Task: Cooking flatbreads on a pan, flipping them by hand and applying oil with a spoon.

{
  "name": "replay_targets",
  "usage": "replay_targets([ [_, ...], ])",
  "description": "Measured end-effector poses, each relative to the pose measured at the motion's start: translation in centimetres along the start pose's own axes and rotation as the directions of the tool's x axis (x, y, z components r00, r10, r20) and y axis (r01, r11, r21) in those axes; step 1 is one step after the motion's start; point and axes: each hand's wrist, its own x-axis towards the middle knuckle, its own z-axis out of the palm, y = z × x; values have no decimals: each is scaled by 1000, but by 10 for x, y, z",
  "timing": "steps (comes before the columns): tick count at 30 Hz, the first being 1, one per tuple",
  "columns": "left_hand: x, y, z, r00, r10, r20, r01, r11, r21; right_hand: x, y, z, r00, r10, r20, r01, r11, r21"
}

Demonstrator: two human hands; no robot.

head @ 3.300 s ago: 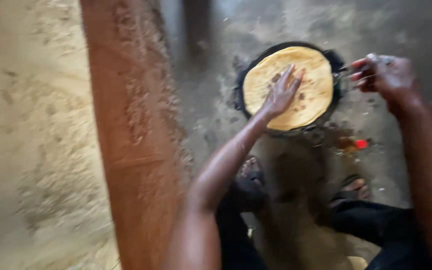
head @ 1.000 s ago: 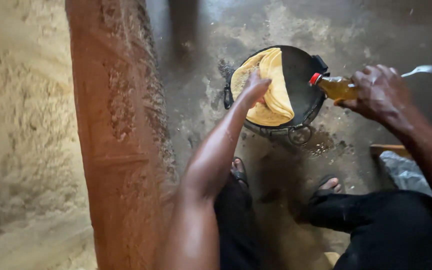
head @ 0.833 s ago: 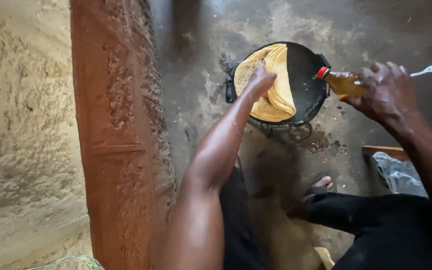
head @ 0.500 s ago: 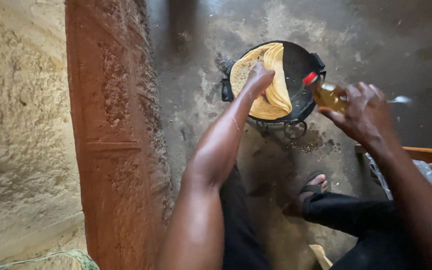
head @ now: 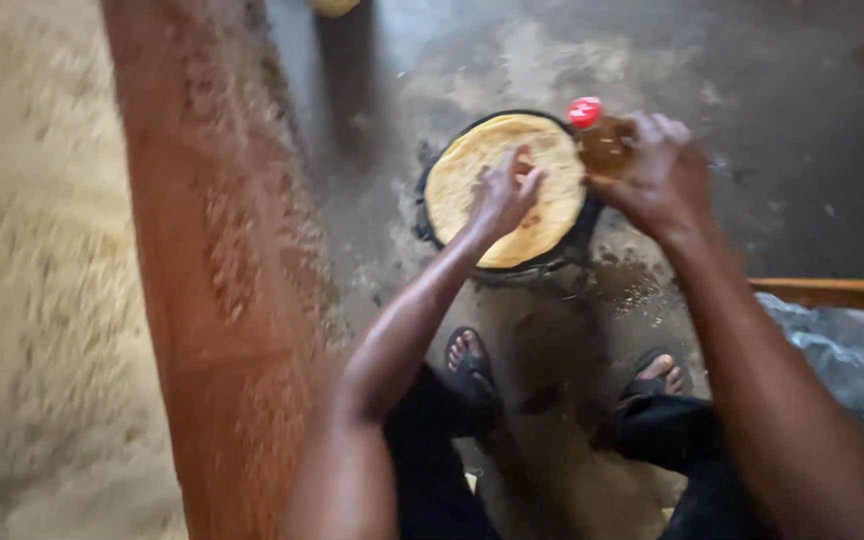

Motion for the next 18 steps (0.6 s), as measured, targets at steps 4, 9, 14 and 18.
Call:
replay_targets([
  [4, 3, -39, 9, 720, 685, 110, -665, 636, 391, 7, 15, -4, 999, -32, -31, 34, 998, 57],
  [9, 15, -33, 44, 894, 425, -142, -371, 880, 295, 11, 13, -19, 997, 15, -70, -4, 986, 164],
  [14, 8, 1, 55, 900, 20, -435, 69, 980, 189, 28, 17, -14, 998, -37, -48, 43, 990, 137],
  [18, 17, -25, 39, 944, 326, -53, -280, 876, 392, 30, 14, -13, 1000, 25, -16, -23, 993, 113],
])
